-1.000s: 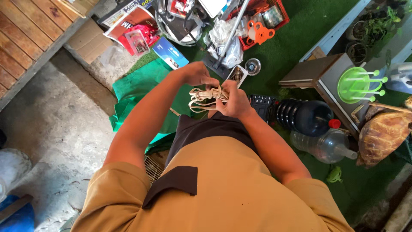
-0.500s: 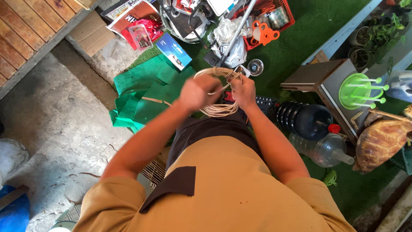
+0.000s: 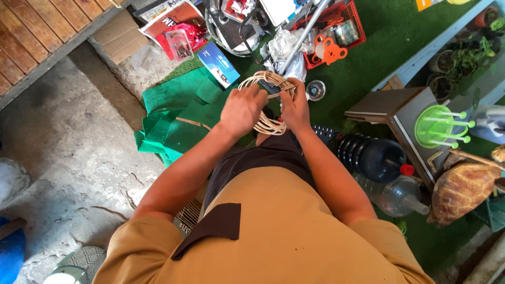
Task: The person gathers a white cable, coils it by hand, and then sorts through various containers and components in a cluttered workspace, placing some items into a white plastic box.
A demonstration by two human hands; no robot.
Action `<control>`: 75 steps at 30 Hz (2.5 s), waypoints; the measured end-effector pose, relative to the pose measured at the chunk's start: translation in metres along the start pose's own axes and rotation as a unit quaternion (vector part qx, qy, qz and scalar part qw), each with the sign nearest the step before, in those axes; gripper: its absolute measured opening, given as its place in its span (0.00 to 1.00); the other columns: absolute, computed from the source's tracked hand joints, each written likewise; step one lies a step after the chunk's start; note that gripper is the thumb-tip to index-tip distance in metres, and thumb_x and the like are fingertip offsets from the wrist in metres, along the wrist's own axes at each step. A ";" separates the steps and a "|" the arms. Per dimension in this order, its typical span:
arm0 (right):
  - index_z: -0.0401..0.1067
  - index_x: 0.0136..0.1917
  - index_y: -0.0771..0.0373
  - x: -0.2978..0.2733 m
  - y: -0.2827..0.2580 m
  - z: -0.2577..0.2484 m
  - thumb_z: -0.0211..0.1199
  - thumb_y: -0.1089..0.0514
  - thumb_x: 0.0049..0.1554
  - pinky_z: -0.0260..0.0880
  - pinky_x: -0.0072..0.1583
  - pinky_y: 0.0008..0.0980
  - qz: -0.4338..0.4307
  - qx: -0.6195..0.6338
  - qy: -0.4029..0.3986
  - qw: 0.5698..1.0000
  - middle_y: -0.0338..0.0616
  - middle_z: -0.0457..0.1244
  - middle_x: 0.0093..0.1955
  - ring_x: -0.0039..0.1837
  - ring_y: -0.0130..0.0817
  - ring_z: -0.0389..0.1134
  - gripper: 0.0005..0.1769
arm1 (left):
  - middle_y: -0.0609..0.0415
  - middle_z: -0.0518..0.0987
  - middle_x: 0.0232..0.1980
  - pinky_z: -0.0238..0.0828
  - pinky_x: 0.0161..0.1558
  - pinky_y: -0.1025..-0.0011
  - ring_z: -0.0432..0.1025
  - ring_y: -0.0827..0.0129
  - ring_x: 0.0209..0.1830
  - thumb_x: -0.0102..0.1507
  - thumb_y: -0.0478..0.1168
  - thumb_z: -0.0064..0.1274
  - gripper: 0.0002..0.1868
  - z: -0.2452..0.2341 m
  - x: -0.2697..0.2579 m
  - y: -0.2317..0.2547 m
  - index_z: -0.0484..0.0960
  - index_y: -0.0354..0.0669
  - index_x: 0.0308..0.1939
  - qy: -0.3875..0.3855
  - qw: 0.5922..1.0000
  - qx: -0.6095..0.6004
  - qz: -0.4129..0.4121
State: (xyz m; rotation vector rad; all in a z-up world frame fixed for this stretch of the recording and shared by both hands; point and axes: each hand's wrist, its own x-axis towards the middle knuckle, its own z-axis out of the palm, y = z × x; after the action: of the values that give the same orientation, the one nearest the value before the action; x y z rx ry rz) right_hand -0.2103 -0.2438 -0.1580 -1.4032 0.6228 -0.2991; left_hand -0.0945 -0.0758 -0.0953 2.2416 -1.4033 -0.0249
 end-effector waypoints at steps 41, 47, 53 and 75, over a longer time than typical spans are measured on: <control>0.75 0.58 0.62 -0.021 -0.024 -0.011 0.72 0.45 0.58 0.70 0.49 0.28 -0.031 -0.287 -0.084 0.954 0.40 0.70 0.43 0.44 0.23 0.69 0.23 | 0.49 0.85 0.39 0.77 0.42 0.66 0.81 0.59 0.37 0.56 0.34 0.65 0.10 0.001 0.028 -0.045 0.88 0.39 0.41 -0.055 0.933 -0.350 -0.054; 0.75 0.59 0.64 -0.021 -0.021 -0.016 0.71 0.44 0.60 0.70 0.49 0.28 -0.038 -0.249 -0.081 0.964 0.40 0.70 0.44 0.45 0.24 0.68 0.24 | 0.49 0.85 0.38 0.77 0.40 0.65 0.80 0.58 0.36 0.56 0.38 0.68 0.10 -0.002 0.026 -0.041 0.89 0.41 0.39 -0.105 0.938 -0.330 -0.016; 0.75 0.59 0.64 -0.018 -0.021 -0.017 0.71 0.45 0.59 0.71 0.51 0.28 -0.029 -0.239 -0.091 0.966 0.40 0.71 0.47 0.47 0.24 0.70 0.24 | 0.54 0.84 0.36 0.75 0.40 0.63 0.79 0.58 0.35 0.57 0.46 0.67 0.09 -0.002 0.038 -0.034 0.88 0.50 0.38 -0.196 0.943 -0.260 -0.068; 0.73 0.59 0.67 -0.005 -0.023 -0.030 0.68 0.53 0.62 0.58 0.38 0.21 0.003 -0.094 -0.043 0.995 0.31 0.65 0.40 0.36 0.16 0.60 0.18 | 0.50 0.82 0.50 0.77 0.44 0.69 0.80 0.60 0.39 0.66 0.34 0.58 0.07 0.019 -0.009 -0.033 0.86 0.39 0.47 0.016 0.921 -0.366 -0.133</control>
State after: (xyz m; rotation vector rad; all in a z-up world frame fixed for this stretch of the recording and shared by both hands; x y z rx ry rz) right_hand -0.2272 -0.2699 -0.1355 -1.5855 0.5959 -0.1788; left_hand -0.0756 -0.0642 -0.1275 1.7522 -0.8520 -0.5147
